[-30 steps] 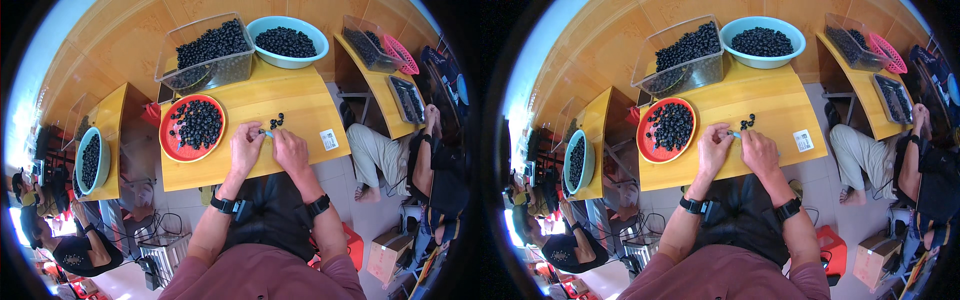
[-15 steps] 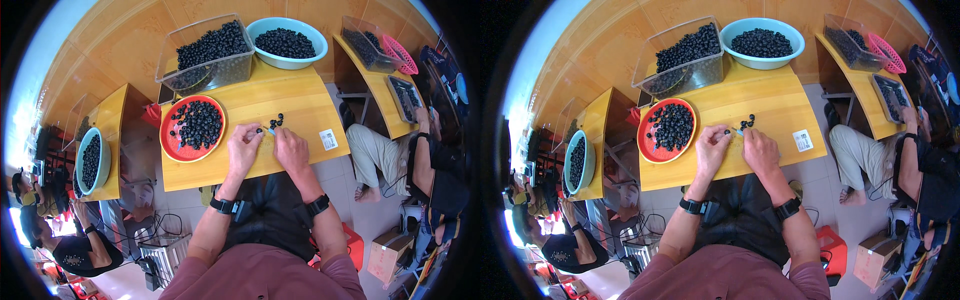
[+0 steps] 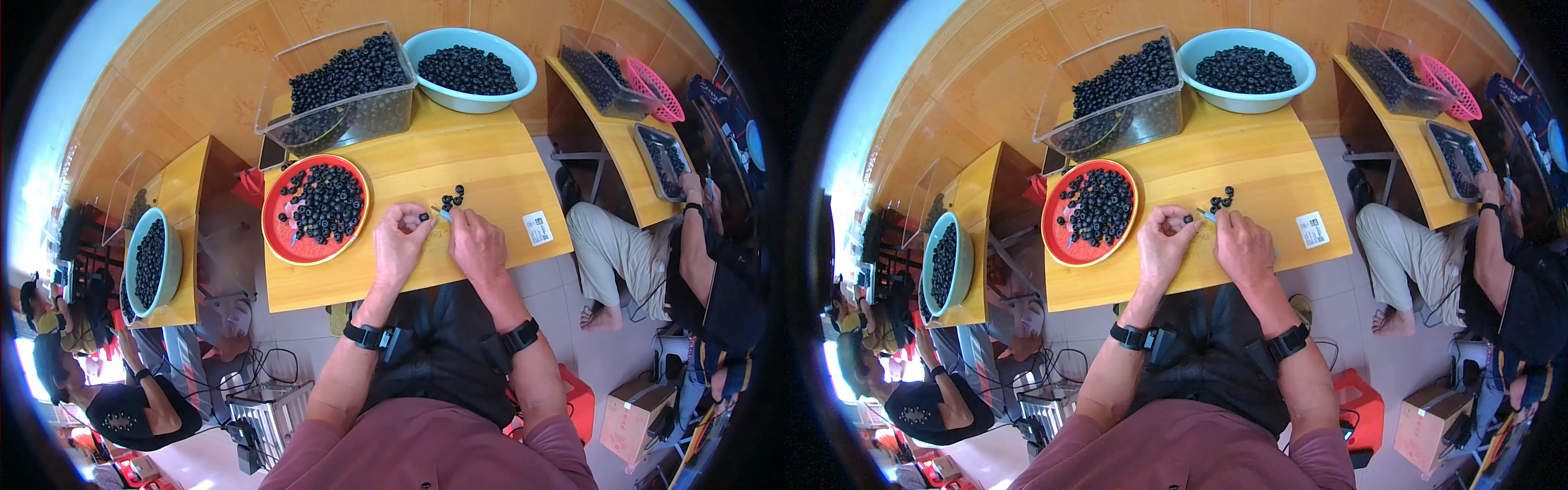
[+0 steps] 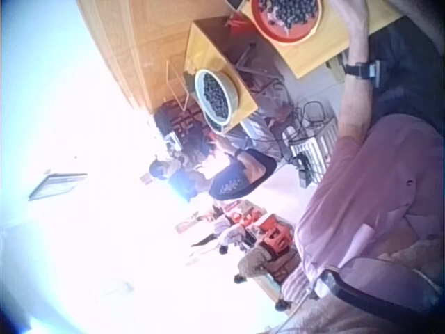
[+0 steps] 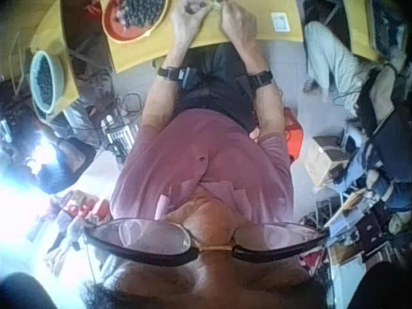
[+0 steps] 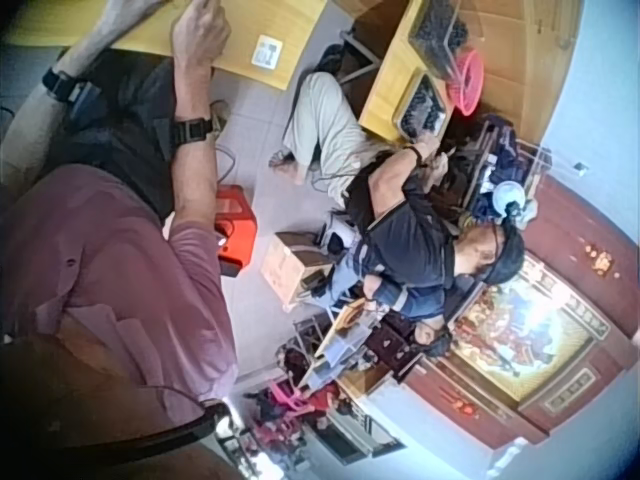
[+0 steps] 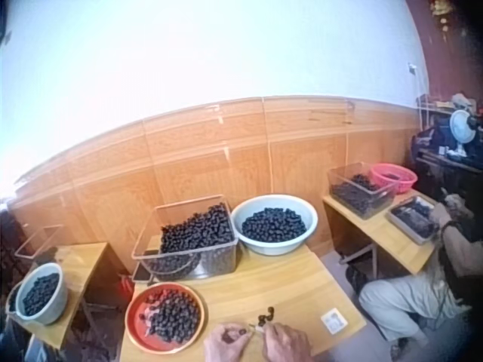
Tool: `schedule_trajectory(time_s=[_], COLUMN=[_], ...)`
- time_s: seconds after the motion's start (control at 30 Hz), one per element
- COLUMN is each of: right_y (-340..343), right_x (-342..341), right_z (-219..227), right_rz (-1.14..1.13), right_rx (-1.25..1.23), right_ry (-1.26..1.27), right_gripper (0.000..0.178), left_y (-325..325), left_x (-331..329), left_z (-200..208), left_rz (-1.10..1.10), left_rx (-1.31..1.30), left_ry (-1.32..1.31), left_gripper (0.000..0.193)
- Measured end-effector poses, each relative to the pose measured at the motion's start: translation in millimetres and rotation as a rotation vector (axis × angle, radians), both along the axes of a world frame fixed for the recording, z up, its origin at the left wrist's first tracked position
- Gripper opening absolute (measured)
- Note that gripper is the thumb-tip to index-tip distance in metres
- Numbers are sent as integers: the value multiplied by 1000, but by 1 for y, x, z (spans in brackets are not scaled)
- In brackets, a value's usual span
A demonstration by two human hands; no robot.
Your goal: Sorting small black objects from one container to another using hands and tweezers.
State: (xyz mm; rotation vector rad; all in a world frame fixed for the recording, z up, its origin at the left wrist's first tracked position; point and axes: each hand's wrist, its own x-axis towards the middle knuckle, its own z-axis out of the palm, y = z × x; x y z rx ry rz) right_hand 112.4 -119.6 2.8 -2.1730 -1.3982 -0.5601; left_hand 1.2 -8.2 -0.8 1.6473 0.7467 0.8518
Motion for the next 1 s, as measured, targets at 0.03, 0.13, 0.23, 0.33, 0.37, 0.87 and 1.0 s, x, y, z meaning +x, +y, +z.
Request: schedule_trajectory(time_s=[0.03, 0.13, 0.23, 0.33, 0.37, 0.87, 1.0], right_y=[0, 0, 0, 0, 0, -2, -2], right_x=[0, 0, 0, 0, 0, -1, 0], right_z=[0, 0, 1, 1, 1, 5, 4], right_rz=[1, 2, 5, 10, 11, 99, 120], right_rx=[1, 1, 4, 5, 1, 33, 27], right_ry=[3, 7, 8, 8, 9, 18, 17], right_gripper=[5, 5, 6, 6, 6, 5, 5], left_y=[1, 2, 1, 1, 1, 0, -1], left_x=[-1, 0, -1, 1, 0, 1, 2], left_z=[-2, -4, -3, -4, -5, 3, 4], left_rz=[-18, -54, -64, -33, -32, 32, 13], left_rx=[-3, -23, -70, 51, 52, 212, 205], left_ry=[16, 22, 24, -107, -107, 9, 26], left_gripper=[21, 21, 22, 20, 20, 26, 25])
